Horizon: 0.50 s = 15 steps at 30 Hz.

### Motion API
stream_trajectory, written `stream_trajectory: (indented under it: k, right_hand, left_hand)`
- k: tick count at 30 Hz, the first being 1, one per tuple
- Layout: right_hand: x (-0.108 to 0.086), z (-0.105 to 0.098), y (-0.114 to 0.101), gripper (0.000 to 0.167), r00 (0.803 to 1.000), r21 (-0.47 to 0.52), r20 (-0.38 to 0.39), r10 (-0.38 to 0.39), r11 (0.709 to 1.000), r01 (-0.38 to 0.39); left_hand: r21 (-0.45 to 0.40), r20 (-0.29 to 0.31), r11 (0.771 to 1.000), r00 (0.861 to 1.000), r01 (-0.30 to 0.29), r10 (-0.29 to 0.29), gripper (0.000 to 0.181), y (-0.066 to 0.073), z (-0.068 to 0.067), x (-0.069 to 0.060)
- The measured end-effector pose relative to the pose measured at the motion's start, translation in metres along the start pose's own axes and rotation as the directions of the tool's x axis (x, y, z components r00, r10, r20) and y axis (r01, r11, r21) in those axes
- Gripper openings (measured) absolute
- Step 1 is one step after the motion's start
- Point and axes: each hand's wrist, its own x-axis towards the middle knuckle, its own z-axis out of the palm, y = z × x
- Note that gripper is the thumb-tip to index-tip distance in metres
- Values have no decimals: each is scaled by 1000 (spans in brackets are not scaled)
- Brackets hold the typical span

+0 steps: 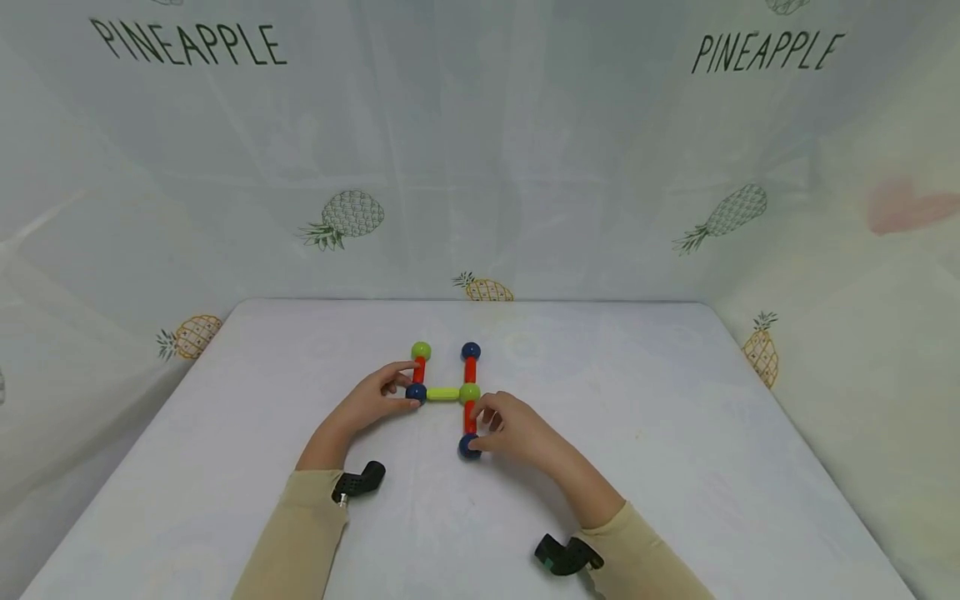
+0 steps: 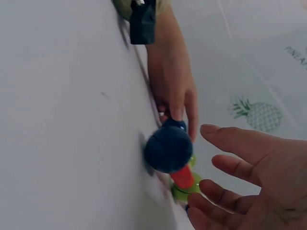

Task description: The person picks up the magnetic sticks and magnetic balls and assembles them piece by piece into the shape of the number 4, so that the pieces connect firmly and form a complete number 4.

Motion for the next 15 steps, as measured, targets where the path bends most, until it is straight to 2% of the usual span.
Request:
stream_trajectory:
  k: [4, 9, 15]
  right_hand:
    - [-2, -10, 2, 36, 997, 9, -72, 12, 1000, -11]
    - [-4, -27, 2, 40, 988, -16, -154, 23, 1000, -25]
    - [-8, -44, 4, 42, 979, -78, -203, 6, 997, -22]
  left_hand:
    - [29, 3, 1000, 1000, 7, -7, 73, 2, -2, -2]
    - [59, 11, 998, 1000, -13, 12, 73, 5, -5, -3]
    - [77, 28, 997, 1000, -16, 14, 73, 14, -11, -9]
